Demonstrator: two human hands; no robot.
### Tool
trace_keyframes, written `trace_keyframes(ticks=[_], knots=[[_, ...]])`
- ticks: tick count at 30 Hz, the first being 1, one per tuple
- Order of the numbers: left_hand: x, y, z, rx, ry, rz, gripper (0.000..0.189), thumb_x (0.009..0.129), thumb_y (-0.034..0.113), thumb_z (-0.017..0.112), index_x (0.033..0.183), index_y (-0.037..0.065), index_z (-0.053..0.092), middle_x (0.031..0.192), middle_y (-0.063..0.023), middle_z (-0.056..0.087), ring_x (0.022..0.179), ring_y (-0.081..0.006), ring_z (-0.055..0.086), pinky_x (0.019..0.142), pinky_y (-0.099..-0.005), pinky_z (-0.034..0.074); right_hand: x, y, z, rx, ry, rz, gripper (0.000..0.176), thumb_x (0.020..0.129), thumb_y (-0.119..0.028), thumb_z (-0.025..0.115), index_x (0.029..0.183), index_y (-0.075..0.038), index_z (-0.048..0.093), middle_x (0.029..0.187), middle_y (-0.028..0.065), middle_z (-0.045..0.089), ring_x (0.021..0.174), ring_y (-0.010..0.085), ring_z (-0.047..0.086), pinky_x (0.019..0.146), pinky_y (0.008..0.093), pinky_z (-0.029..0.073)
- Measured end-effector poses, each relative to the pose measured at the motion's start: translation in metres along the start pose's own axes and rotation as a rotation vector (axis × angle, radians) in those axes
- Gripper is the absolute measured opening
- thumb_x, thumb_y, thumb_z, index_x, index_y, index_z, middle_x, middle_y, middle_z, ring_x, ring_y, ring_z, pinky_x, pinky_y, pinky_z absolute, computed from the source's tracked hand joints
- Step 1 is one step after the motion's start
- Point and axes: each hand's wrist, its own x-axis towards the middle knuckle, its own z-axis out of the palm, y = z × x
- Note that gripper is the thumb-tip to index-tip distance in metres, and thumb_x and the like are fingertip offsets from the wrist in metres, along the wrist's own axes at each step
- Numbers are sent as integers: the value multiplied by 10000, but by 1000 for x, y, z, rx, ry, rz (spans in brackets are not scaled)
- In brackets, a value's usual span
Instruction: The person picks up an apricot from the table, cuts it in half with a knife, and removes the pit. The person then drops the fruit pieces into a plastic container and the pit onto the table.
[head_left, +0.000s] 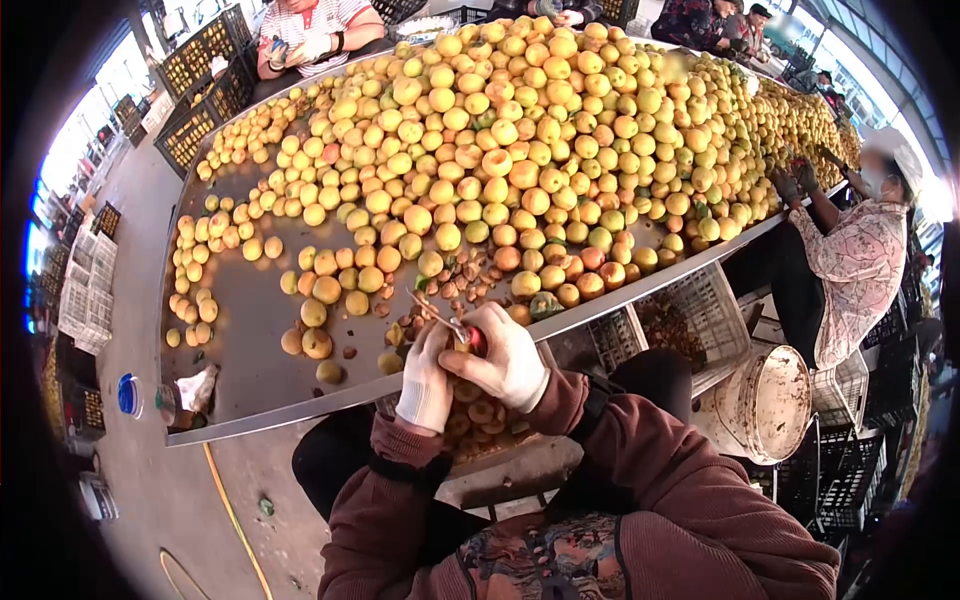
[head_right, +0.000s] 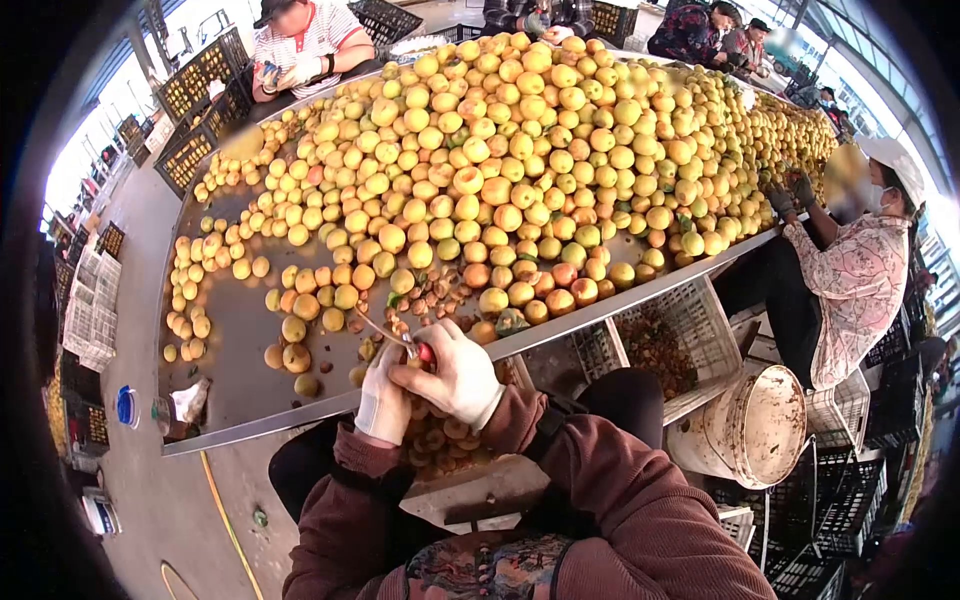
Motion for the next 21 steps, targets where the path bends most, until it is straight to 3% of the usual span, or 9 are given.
trace_keyframes(ticks=[2, 5, 7, 8, 10, 13, 16, 18, 21], knots=[[12, 21, -8, -375, 56, -176, 257, 857, -4, 511, 1112, -20, 542, 1018, -204, 598, 932, -380, 612, 796, -380, 506, 1, 1, 2, 137, -12, 55, 459, 759, -318, 762, 1066, -22, 590, 884, 163, 602, 819, 317, 627, 732, 355, 513], [10, 19, -8, -445, 104, -229, 153, 906, 53, 476, 1030, -17, 534, 884, -156, 563, 750, -291, 563, 685, -368, 487, 4, 0, 1, 385, -21, 258, 353, 870, -246, 669, 1092, 0, 548, 855, 80, 600, 823, 173, 615, 744, 305, 499], [10, 25, -10, -664, 77, -380, 156, 944, 116, 434, 994, 1, 527, 840, -133, 552, 720, -252, 540, 658, -348, 473, 7, 2, -4, 1029, 35, 674, 187, 945, -220, 562, 1011, -45, 549, 843, 19, 595, 612, 66, 557, 507, 210, 448], [11, 27, -10, -881, 46, -530, 207, 983, 179, 392, 958, 19, 521, 796, -110, 540, 690, -212, 517, 632, -329, 458, 5, 5, -9, 1020, 8, 717, 178, 958, -216, 537, 1022, -50, 544, 818, 9, 591, 501, 57, 501, 407, 194, 384], [11, 20, -14, -976, -98, -367, 152, 985, 194, 460, 972, 55, 521, 874, -73, 544, 721, -174, 581, 562, -322, 483, 8, 6, -11, 1023, 95, 707, 182, 972, -215, 514, 1026, -44, 538, 800, 5, 589, 449, 54, 473, 369, 194, 349], [15, 38, -22, -1141, -138, -962, 329, 1014, 381, 381, 977, 89, 529, 855, -45, 548, 638, -168, 568, 530, -292, 460, 9, -7, -18, 936, 106, 648, 162, 977, -192, 512, 1029, -41, 534, 813, -1, 589, 551, 50, 511, 467, 186, 405], [12, 54, -19, -956, 8, -660, 306, 992, 363, 487, 1026, 62, 535, 766, -5, 517, 600, -122, 525, 494, -247, 421, 4, -7, -7, 747, 24, 403, 136, 974, -158, 527, 1045, -42, 531, 819, -15, 576, 670, 52, 512, 604, 190, 437], [15, 54, -20, -1030, -8, -821, 252, 969, 301, 561, 1036, 58, 539, 764, 9, 517, 581, -89, 490, 485, -220, 403, 0, 9, 3, 769, 22, 344, 134, 966, -137, 548, 1042, -27, 541, 831, -19, 563, 757, 54, 487, 704, 200, 436], [11, 44, -18, -913, -69, -723, 305, 979, 315, 539, 1149, 62, 549, 965, 7, 565, 833, -74, 522, 699, -208, 436, 1, 14, -2, 560, -25, 290, 163, 957, -155, 581, 989, 4, 569, 828, -18, 549, 777, 46, 484, 708, 203, 446]])
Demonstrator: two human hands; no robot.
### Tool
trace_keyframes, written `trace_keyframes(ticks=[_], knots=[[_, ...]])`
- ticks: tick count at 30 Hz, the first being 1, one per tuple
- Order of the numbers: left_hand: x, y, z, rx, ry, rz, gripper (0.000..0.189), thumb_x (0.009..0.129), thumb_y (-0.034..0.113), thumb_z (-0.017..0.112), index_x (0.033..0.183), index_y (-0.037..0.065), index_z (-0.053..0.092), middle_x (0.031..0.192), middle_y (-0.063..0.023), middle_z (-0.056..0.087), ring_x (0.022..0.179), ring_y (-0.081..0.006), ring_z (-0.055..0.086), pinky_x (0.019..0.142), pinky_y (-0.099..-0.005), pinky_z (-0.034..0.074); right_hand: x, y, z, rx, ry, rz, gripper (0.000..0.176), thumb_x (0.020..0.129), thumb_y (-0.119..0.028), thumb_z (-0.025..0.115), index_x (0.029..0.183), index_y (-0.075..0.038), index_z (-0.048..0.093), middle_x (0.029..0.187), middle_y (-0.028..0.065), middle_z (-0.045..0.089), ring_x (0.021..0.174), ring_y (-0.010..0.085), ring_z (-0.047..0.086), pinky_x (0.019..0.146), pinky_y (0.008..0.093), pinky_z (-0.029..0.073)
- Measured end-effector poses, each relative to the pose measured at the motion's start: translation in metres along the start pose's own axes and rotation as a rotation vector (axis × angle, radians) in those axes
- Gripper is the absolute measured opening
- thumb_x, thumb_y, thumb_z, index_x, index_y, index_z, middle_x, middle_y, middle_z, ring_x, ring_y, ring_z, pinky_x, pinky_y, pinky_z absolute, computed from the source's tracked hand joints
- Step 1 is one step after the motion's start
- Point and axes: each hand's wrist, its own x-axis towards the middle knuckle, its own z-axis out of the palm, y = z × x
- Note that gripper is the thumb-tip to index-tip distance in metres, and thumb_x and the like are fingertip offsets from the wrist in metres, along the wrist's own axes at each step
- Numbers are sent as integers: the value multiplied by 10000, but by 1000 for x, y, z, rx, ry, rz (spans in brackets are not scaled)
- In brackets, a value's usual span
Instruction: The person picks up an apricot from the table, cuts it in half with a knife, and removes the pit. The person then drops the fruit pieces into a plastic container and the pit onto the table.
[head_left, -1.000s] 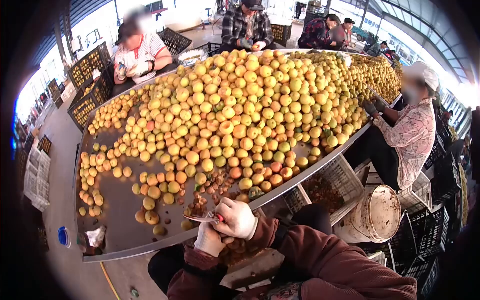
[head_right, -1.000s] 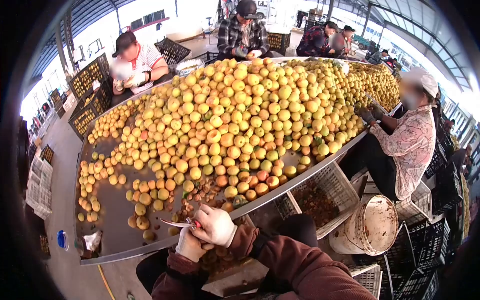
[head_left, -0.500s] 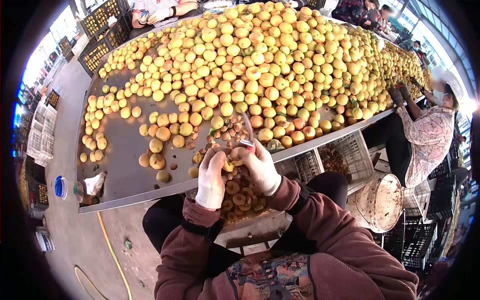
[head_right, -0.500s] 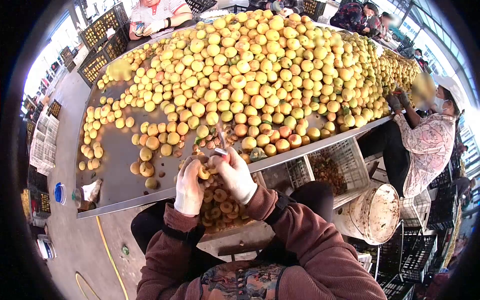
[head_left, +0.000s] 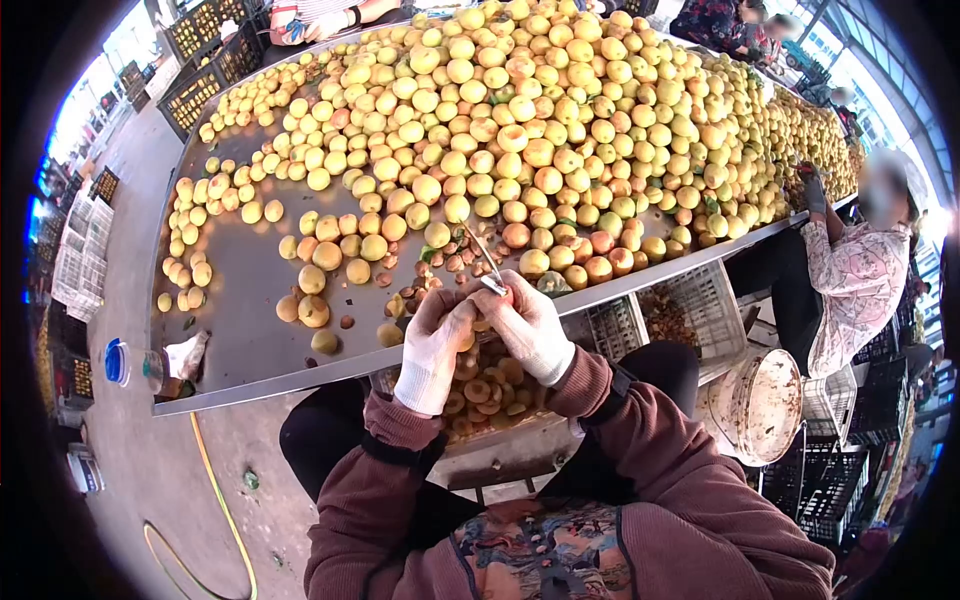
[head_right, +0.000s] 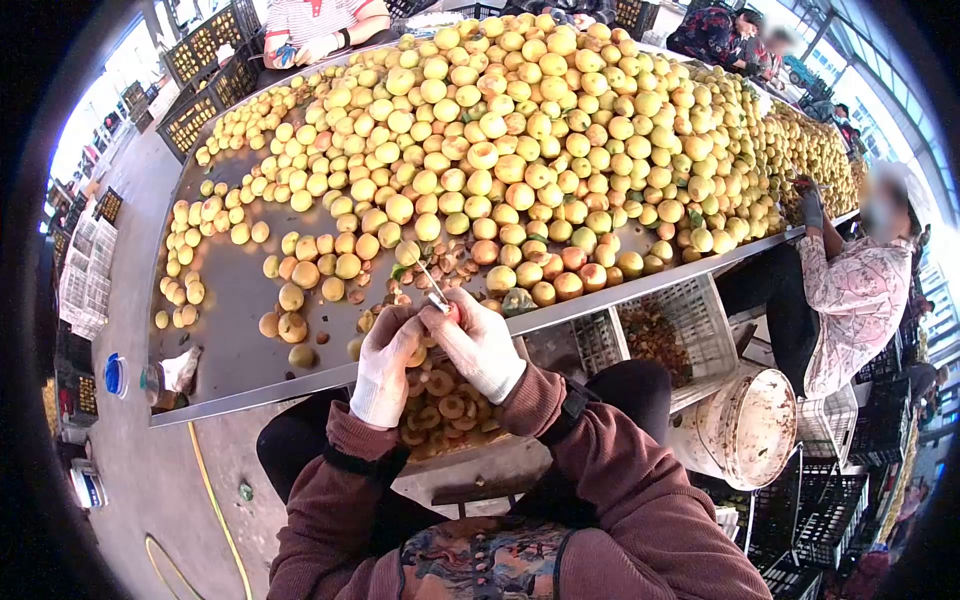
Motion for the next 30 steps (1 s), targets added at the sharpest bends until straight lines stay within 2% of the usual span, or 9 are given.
trace_keyframes(ticks=[3, 8, 13, 15, 19, 21, 22, 24, 30], knots=[[6, -2, -8, 251, -10, 196, 319, 975, 324, 549, 1137, 50, 552, 953, 11, 568, 824, -74, 528, 704, -203, 433, -2, 3, 0, 19, 10, 5, 165, 963, -154, 576, 1028, -4, 559, 860, -12, 564, 797, 47, 505, 716, 210, 458], [1, 7, 0, -168, 16, -23, 180, 948, 200, 605, 1030, 45, 566, 799, 35, 524, 662, -47, 461, 570, -201, 407, -8, -10, 11, 261, 54, 112, 178, 977, -152, 557, 1095, -21, 531, 936, 2, 586, 827, 53, 534, 718, 212, 474], [11, -18, -12, -33, 3, 145, 184, 967, 167, 545, 1062, 14, 584, 827, 6, 546, 732, -87, 514, 621, -228, 472, -8, -12, 8, 365, 40, 264, 206, 986, -184, 567, 1120, -38, 515, 957, -5, 585, 828, 52, 538, 712, 204, 470], [6, -7, -8, 10, 9, 56, 315, 988, 324, 498, 1141, 54, 550, 942, 1, 580, 773, -83, 563, 628, -261, 481, -3, -9, 13, 331, 91, 148, 202, 984, -210, 568, 1087, -45, 516, 899, -13, 569, 748, 37, 516, 640, 188, 449], [2, 9, 2, 9, 67, 126, 228, 975, 209, 508, 1107, 35, 573, 997, -58, 607, 832, -149, 607, 678, -297, 512, 6, -43, 0, 245, 251, 149, 265, 982, -319, 538, 888, -72, 534, 603, -26, 469, 469, 44, 410, 412, 198, 312], [2, 3, -6, 510, -24, 496, 205, 926, 94, 525, 1103, 13, 588, 1063, -121, 616, 917, -218, 622, 760, -304, 519, 10, -51, -10, 412, 215, 39, 306, 985, -336, 525, 813, -84, 502, 563, -20, 445, 426, 55, 376, 400, 207, 302], [2, 1, -4, 504, -29, 491, 205, 926, 94, 525, 1103, 13, 588, 1063, -121, 616, 917, -218, 622, 760, -304, 519, 12, -61, -6, 409, 252, -46, 342, 988, -337, 516, 759, -88, 468, 542, -15, 431, 399, 65, 341, 393, 216, 289], [4, -3, 1, 291, -84, 261, 290, 974, 203, 540, 1175, 2, 601, 965, -9, 632, 779, -45, 502, 700, -182, 418, 13, -70, -6, 507, 267, -75, 344, 984, -297, 515, 718, -86, 458, 507, -12, 401, 389, 77, 335, 391, 228, 285], [1, 3, 16, 145, -100, 96, 290, 978, 194, 531, 1179, -5, 596, 993, -22, 639, 805, -47, 516, 716, -192, 431, 15, -72, -1, 410, 389, -130, 345, 959, -199, 530, 642, -93, 448, 493, -7, 425, 384, 73, 350, 379, 232, 280]])
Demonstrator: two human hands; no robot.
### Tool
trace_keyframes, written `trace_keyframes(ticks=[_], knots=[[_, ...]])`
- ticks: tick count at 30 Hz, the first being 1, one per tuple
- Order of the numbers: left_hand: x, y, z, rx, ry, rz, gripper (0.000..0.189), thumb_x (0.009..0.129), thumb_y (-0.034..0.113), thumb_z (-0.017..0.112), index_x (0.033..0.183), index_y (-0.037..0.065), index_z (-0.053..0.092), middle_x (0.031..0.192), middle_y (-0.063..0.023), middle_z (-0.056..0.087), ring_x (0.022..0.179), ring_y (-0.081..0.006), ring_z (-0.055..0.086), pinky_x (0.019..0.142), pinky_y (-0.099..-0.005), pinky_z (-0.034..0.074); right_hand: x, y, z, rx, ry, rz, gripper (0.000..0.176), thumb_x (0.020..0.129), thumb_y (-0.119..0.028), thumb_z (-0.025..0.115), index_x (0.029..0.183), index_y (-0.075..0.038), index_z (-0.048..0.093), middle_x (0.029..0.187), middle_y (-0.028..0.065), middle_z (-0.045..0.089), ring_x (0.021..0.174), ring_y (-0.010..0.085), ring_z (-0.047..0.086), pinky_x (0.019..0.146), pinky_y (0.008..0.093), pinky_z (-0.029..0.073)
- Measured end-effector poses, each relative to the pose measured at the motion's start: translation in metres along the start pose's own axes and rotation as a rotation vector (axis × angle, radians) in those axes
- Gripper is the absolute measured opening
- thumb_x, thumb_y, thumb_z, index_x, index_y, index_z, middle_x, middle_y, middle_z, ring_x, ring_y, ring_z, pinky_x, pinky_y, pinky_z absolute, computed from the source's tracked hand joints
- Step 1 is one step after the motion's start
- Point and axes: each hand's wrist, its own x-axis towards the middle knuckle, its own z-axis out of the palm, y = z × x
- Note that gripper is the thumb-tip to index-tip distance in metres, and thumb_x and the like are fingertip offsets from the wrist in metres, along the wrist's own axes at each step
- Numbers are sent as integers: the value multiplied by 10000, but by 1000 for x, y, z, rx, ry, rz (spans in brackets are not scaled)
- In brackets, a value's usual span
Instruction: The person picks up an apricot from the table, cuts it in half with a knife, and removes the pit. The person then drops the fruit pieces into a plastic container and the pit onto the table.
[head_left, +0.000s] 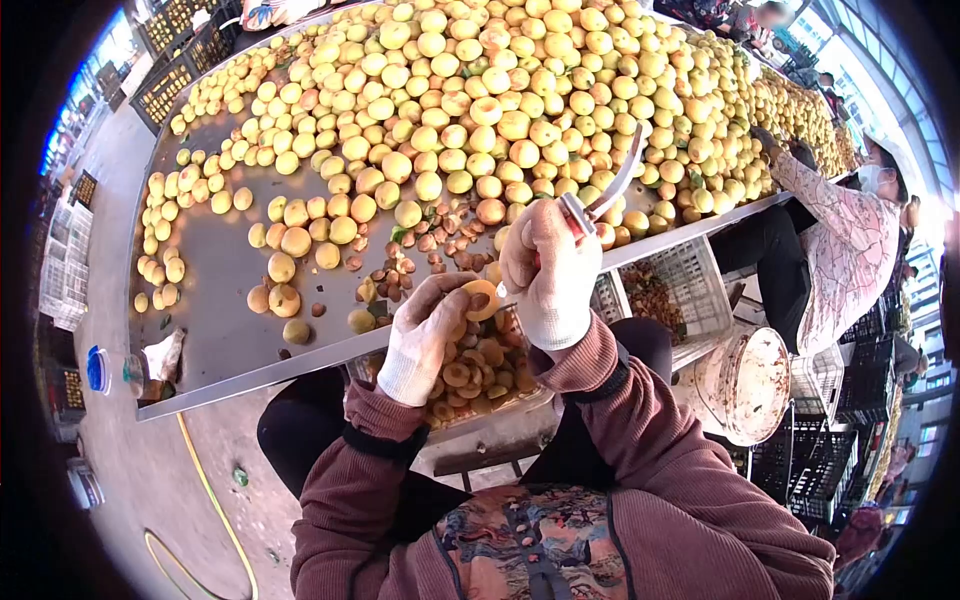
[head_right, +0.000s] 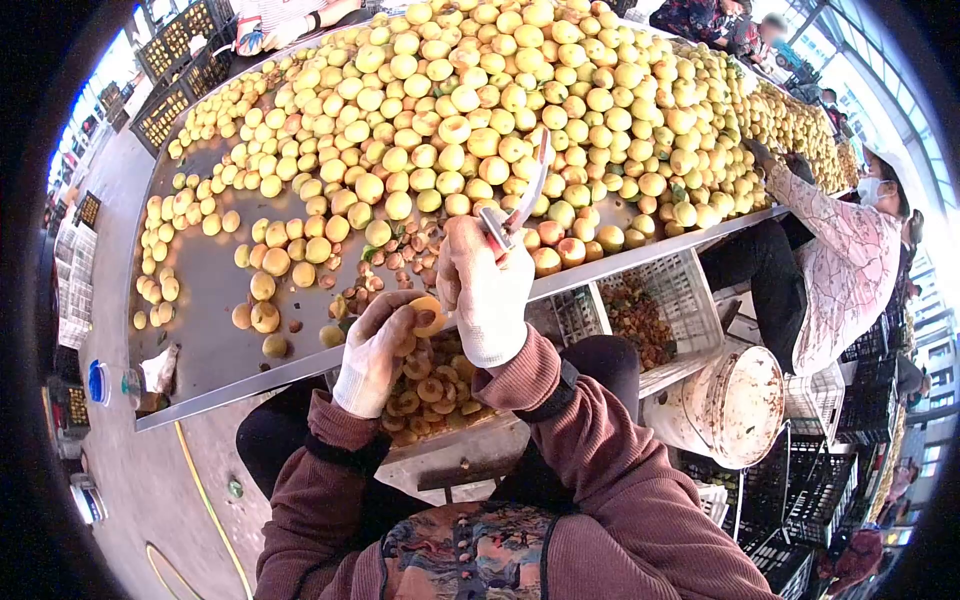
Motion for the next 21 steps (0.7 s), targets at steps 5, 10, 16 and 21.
trace_keyframes(ticks=[5, 10, 16, 21], knots=[[3, -6, 0, 98, -4, 81, 301, 988, 199, 511, 1185, -15, 590, 1013, -43, 647, 860, -60, 555, 738, -198, 447, -2, 10, -1, -5, -21, 8, 330, 961, -168, 525, 647, -98, 450, 483, -17, 421, 361, 59, 321, 358, 228, 252], [0, -8, 1, 77, 10, 55, 312, 999, 210, 492, 1184, -21, 590, 1018, -61, 648, 871, -68, 560, 765, -200, 452, 11, 17, -7, 238, 7, 147, 416, 1002, -325, 493, 646, -144, 375, 500, -62, 291, 382, 58, 234, 364, 226, 199], [2, -16, 6, 19, 77, 71, 337, 1000, 213, 519, 1235, -22, 582, 892, 33, 570, 724, -43, 452, 650, -191, 394, 21, 42, -16, 465, 88, 319, 356, 995, -312, 478, 690, -192, 341, 548, -83, 258, 419, 62, 213, 384, 244, 156], [8, -25, -3, 145, 84, 98, 354, 893, 125, 596, 1209, -30, 559, 1077, -135, 641, 969, -243, 627, 832, -305, 500, 37, 55, -15, 476, 113, 304, 331, 984, -293, 493, 699, -205, 348, 546, -83, 254, 422, 65, 207, 396, 249, 157]])
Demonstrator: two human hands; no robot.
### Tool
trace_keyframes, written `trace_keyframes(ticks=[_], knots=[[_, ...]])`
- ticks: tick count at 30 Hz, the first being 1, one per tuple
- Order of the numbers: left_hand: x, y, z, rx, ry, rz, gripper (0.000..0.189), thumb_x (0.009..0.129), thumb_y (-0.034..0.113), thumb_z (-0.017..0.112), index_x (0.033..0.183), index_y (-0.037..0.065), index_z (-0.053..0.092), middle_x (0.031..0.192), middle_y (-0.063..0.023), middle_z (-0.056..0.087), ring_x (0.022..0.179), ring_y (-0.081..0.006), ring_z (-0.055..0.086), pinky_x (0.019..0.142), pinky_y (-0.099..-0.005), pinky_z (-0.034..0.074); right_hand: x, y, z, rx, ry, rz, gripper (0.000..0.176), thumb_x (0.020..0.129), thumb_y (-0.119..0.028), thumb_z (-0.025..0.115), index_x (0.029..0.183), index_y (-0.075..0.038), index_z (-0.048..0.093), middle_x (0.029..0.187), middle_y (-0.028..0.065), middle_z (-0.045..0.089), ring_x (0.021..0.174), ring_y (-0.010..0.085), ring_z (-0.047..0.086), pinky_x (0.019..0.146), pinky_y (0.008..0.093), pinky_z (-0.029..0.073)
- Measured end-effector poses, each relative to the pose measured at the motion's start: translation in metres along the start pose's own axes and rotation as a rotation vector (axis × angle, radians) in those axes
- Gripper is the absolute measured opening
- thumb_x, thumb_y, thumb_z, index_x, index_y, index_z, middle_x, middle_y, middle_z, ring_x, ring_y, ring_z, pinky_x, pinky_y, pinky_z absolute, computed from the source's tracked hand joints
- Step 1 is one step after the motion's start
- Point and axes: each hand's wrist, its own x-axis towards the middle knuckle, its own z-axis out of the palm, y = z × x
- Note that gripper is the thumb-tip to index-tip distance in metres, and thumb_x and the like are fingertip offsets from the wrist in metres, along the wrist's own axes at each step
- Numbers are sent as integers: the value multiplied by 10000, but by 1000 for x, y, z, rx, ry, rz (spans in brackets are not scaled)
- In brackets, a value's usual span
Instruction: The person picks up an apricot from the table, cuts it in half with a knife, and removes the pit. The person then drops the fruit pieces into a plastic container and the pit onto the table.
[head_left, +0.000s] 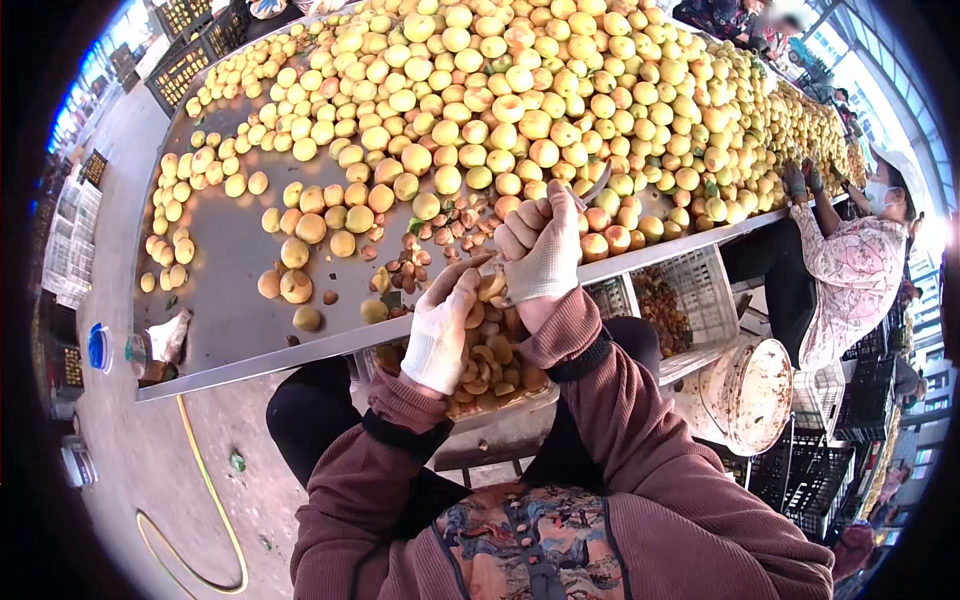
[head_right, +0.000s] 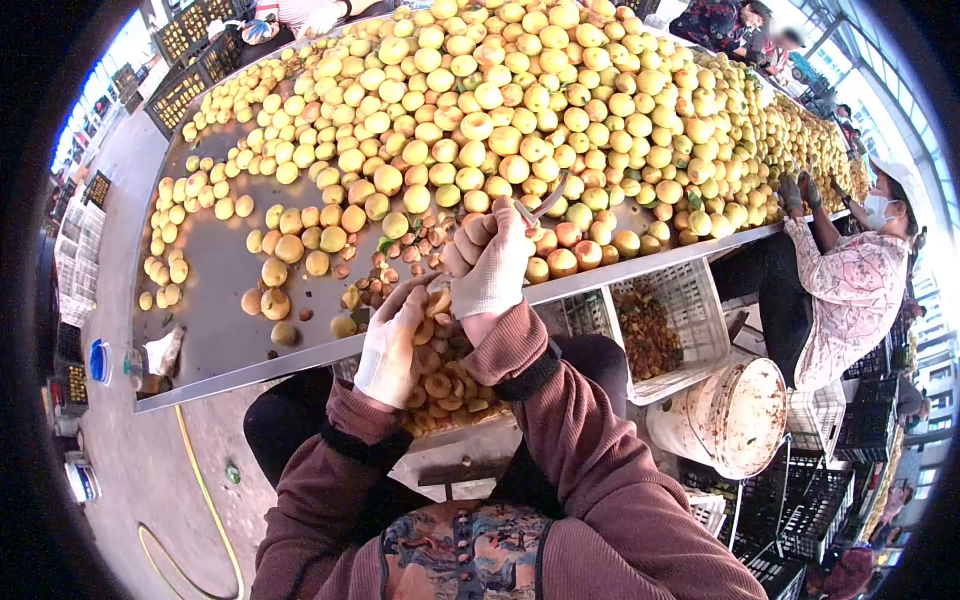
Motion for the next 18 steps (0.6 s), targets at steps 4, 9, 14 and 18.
trace_keyframes(ticks=[4, 9, 14, 18], knots=[[13, -8, -10, 92, 72, 142, 457, 734, -22, 660, 1179, -29, 556, 1210, -230, 586, 1053, -371, 620, 884, -378, 510, 17, 0, -2, 88, 40, -134, 338, 978, -308, 519, 705, -172, 374, 558, -66, 277, 428, 84, 206, 411, 256, 172], [36, 14, -40, -479, 288, -189, 439, 802, -122, 613, 1214, 19, 555, 1133, -122, 605, 988, -223, 644, 808, -319, 536, 19, -21, 1, 6, 89, -231, 357, 974, -297, 536, 683, -164, 376, 551, -68, 281, 424, 78, 211, 385, 258, 159], [10, 27, -45, -161, -134, -146, 283, 890, 163, 572, 1110, -10, 611, 926, -127, 632, 765, -198, 631, 676, -283, 512, 4, -47, -7, -142, 95, -204, 362, 982, -310, 524, 695, -166, 354, 558, -58, 272, 431, 81, 222, 405, 253, 171], [-17, 4, -27, 515, -500, 155, 260, 882, 216, 627, 1081, 50, 638, 868, -151, 677, 808, -282, 672, 745, -331, 521, -5, -61, -25, -209, 44, -164, 357, 985, -311, 517, 698, -165, 363, 568, -59, 276, 444, 79, 216, 407, 252, 170]])
